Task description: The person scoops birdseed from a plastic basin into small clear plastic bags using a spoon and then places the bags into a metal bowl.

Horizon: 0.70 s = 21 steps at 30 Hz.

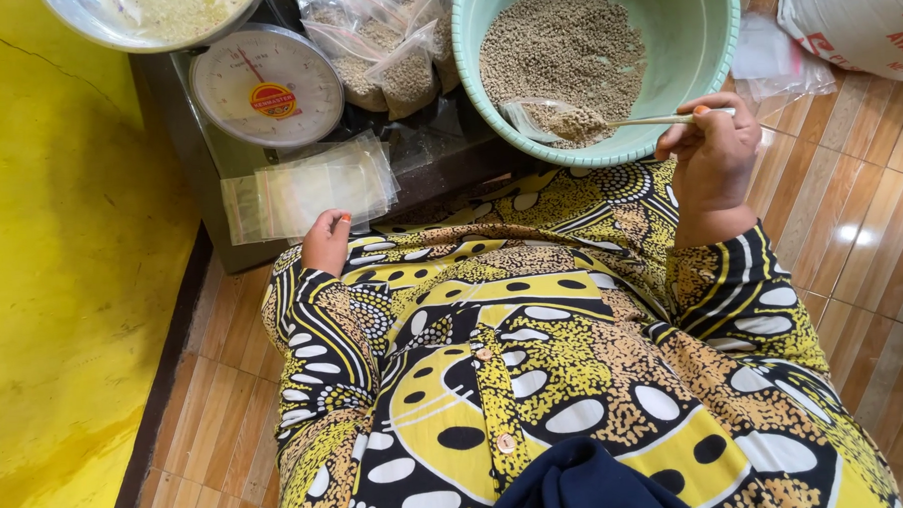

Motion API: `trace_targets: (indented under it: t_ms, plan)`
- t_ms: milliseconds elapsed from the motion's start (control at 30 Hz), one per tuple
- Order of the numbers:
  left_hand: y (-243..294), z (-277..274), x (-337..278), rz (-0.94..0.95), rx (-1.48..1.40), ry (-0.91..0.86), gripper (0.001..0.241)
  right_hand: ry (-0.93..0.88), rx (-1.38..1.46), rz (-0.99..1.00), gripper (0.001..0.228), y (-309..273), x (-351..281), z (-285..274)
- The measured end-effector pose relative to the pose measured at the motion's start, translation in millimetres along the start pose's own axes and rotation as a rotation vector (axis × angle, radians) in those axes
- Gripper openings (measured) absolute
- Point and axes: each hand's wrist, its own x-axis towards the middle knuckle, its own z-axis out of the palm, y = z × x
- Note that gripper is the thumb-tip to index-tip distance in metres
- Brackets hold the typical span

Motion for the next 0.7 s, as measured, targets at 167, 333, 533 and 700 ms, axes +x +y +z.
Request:
trace_targets:
  t_ms: [167,333,533,700]
  plan:
    - [-4,-1,0,-0.033,-0.002,-0.026,0.027,0.045,-0.068,-0.049,0.012,37,25,-3]
    - [-13,2,4,-0.076,0.002,-0.042,0.026,-0.112,-0.49,-0.3,0.012,47,25,14]
    - [-15,2,6,-0.081,-0.028,-0.05,0.025,-0.32,-1.388,-1.119,0.006,49,23,-3]
    - [11,-7,-3,-0.009,-0.009,-0.04,0.029,-0.375,-0.894,-1.025,0.015,-15,13,-5]
